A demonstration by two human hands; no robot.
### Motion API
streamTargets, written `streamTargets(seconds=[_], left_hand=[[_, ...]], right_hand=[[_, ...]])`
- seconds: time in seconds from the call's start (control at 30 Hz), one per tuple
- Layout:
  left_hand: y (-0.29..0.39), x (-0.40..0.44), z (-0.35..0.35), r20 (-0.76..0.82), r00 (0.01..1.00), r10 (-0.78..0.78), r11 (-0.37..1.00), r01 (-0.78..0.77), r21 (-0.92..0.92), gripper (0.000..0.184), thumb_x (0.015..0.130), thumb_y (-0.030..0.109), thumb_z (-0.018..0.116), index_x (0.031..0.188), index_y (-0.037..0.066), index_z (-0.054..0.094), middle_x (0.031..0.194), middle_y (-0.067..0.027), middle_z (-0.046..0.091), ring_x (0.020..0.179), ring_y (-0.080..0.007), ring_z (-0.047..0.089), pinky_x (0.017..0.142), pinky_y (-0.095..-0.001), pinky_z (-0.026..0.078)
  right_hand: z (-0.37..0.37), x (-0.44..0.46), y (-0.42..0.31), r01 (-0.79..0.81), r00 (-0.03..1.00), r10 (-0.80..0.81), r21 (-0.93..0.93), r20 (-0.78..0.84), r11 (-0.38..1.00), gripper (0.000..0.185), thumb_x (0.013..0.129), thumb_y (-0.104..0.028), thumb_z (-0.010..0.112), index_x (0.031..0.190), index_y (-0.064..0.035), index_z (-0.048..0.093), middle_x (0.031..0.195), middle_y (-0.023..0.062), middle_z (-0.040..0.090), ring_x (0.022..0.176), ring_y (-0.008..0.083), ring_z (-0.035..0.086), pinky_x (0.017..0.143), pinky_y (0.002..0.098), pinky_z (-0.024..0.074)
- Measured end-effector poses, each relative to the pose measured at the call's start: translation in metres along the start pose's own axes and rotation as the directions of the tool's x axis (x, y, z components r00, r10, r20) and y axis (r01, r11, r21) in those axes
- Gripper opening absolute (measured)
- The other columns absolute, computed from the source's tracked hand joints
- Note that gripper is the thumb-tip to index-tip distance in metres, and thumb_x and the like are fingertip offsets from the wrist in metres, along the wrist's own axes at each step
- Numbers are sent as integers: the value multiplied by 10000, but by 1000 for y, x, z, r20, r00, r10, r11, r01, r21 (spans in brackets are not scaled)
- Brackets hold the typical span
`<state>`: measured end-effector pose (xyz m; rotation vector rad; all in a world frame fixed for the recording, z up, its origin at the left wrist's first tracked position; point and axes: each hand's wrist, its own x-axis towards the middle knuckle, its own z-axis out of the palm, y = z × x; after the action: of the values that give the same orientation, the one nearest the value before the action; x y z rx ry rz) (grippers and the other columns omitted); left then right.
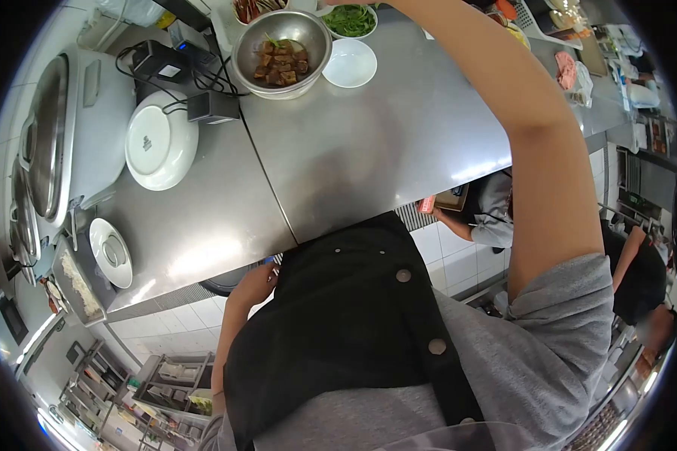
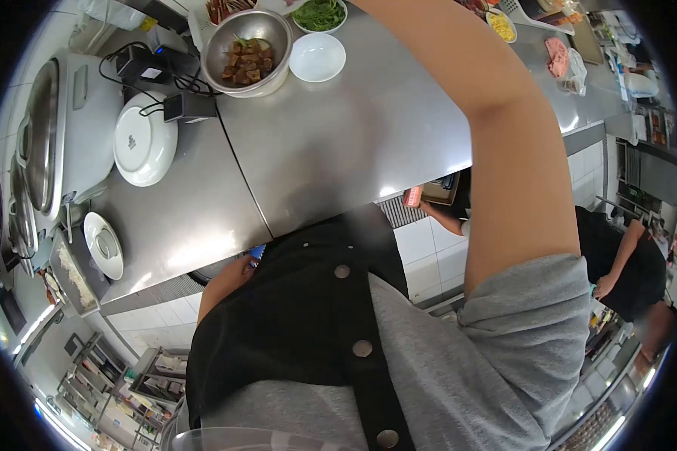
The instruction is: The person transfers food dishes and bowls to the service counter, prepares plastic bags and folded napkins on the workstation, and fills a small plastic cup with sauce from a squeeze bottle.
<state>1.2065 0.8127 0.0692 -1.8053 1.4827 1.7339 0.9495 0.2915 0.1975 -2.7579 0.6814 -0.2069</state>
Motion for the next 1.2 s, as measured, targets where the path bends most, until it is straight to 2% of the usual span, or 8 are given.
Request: streamTargets(seconds=[0.17, 0.3, 0.37, 0.47, 0.67, 0.8, 1.0, 1.2], left_hand=[[74, -13, -64, -50, 992, 113, 993, -112, 24, 359, 920, 316, 655, 1112, 17, 605, 967, -169, 693, 863, -327, 676, 787, -378, 522], [141, 8, -89, -58, 952, 302, 953, -303, -16, 364, 926, 278, 656, 1190, 37, 588, 1017, -139, 689, 913, -258, 672, 804, -345, 514], [164, 25, -85, -219, 833, 508, 746, -553, -371, 417, 905, 164, 683, 1287, 68, 547, 1126, -50, 644, 1002, -174, 617, 878, -321, 497], [214, 19, -75, -439, 685, 581, 503, -727, -468, 549, 850, 89, 725, 1351, 68, 501, 1229, -61, 600, 1120, -183, 571, 948, -340, 481], [212, 39, -76, 43, 735, 677, 643, -562, -520, 590, 818, 19, 740, 1351, 21, 487, 1287, -104, 577, 1184, -220, 548, 970, -370, 491], [200, 49, -54, 83, 728, 681, 636, -532, -558, 605, 794, 24, 753, 1340, -3, 493, 1266, -109, 587, 1162, -219, 571, 942, -365, 511], [194, 61, -36, 96, 726, 681, 601, -479, -640, 523, 822, -8, 712, 1309, -13, 522, 1204, -122, 621, 1112, -206, 600, 924, -340, 517], [214, 54, -38, 139, 706, 695, 658, -544, -521, 453, 837, 41, 729, 1264, 32, 578, 1048, -83, 657, 1004, -144, 622, 883, -292, 525]], right_hand=[[-40, -84, -65, -59, 968, 73, 65, -239, 996, 492, 707, -31, 749, 1148, -79, 537, 1118, 192, 524, 1083, 381, 550, 920, 448, 460], [-6, -162, -127, -95, 758, 210, 214, -617, 972, 473, 768, -109, 756, 1221, -105, 617, 1190, 112, 623, 1034, 273, 622, 826, 373, 512], [31, -195, -178, -119, 756, 371, 443, -539, 888, 489, 757, -106, 770, 1222, -109, 617, 1152, 99, 631, 1010, 270, 618, 797, 365, 508], [78, -227, -241, -119, 820, 477, 722, -315, 681, 470, 755, -100, 766, 1199, -79, 613, 1128, 121, 615, 1037, 293, 605, 859, 375, 500], [129, -256, -313, -147, 644, 703, 852, -303, 502, 458, 784, -65, 740, 1215, -46, 583, 1122, 142, 590, 1030, 310, 600, 870, 370, 504], [154, -269, -333, -147, 445, 854, 919, -269, 366, 506, 793, -81, 747, 1259, -49, 553, 1151, 145, 596, 1008, 303, 620, 826, 357, 533], [150, -284, -358, -298, 389, 902, 901, -186, 314, 527, 790, -103, 767, 1266, -43, 548, 1138, 140, 619, 1007, 292, 633, 777, 361, 554], [152, -279, -359, -209, 317, 914, 921, -254, 329, 447, 784, -48, 780, 1152, -17, 528, 970, 114, 654, 780, 140, 670, 649, 276, 546]])
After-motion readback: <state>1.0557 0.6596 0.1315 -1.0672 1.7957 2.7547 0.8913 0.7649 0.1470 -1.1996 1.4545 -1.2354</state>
